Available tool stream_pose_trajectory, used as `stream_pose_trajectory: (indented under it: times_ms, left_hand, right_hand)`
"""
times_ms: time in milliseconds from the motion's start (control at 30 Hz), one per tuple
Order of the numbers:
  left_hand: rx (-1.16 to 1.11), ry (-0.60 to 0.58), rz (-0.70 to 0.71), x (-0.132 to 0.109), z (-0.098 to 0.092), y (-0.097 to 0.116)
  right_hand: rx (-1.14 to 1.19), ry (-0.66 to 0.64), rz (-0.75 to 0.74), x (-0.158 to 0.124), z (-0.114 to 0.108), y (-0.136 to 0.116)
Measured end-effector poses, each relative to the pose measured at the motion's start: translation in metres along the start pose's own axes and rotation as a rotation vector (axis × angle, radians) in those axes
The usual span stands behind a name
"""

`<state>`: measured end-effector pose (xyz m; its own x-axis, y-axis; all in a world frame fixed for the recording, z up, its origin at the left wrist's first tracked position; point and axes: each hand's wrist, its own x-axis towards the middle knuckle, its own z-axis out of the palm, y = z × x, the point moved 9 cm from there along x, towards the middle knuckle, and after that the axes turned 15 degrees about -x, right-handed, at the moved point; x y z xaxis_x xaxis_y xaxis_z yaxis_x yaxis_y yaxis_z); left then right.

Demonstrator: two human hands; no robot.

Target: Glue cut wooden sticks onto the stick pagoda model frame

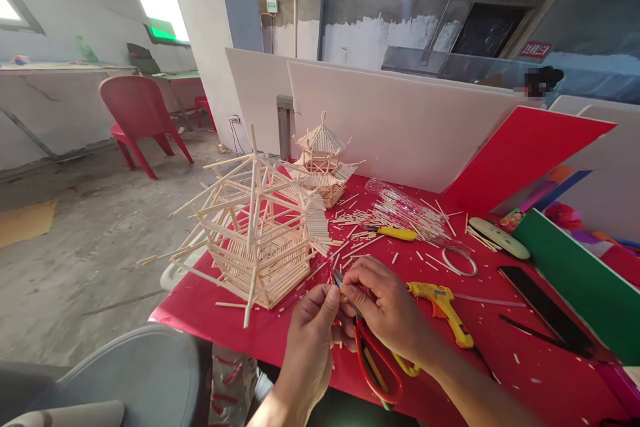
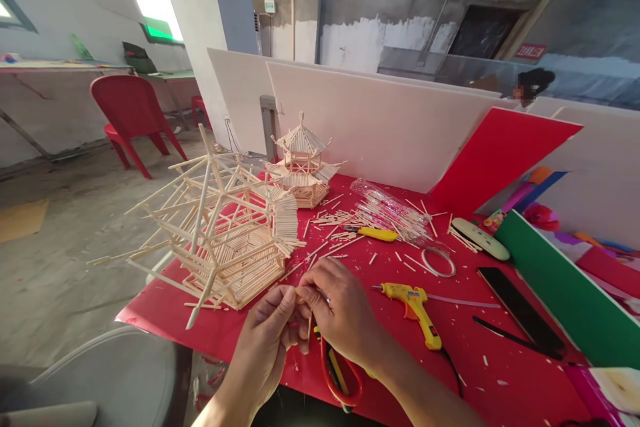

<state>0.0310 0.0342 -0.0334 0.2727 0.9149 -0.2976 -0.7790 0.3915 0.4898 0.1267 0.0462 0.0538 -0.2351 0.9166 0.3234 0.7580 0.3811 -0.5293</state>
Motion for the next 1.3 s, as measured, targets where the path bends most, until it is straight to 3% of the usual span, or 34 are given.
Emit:
stream_pose_trajectory:
  times_ms: [333, 600, 700, 900, 1100, 1300]
  left_hand:
    - [0.264, 0.035, 0.189, 0.004, -0.010, 0.014]
    - [0.533, -0.008, 0.528, -0.011, 0.003, 0.039]
    - [0.481, -0.003, 0.505, -0.009, 0.002, 0.037]
    - [0.017, 0.132, 0.215, 0.014, -0.022, 0.019]
    - [-0.082, 0.182, 0.274, 0.029, -0.023, 0.034]
    - [-0.089, 0.232, 0.344, 0.032, -0.022, 0.042]
  right_hand:
    - [0.100, -0.051, 0.049, -0.003, 0.006, 0.010]
    - [0.058, -0.097, 0.054, 0.003, 0.001, 0.009]
    - [-0.022, -0.123, -0.002, 0.007, -0.004, -0.001]
    - [-0.131, -0.075, -0.097, 0.047, -0.022, -0.008]
    - [-0.272, -0.197, -0.225, 0.100, -0.005, -0.008]
    - [-0.314, -0.293, -0.323, 0.111, 0.010, -0.016]
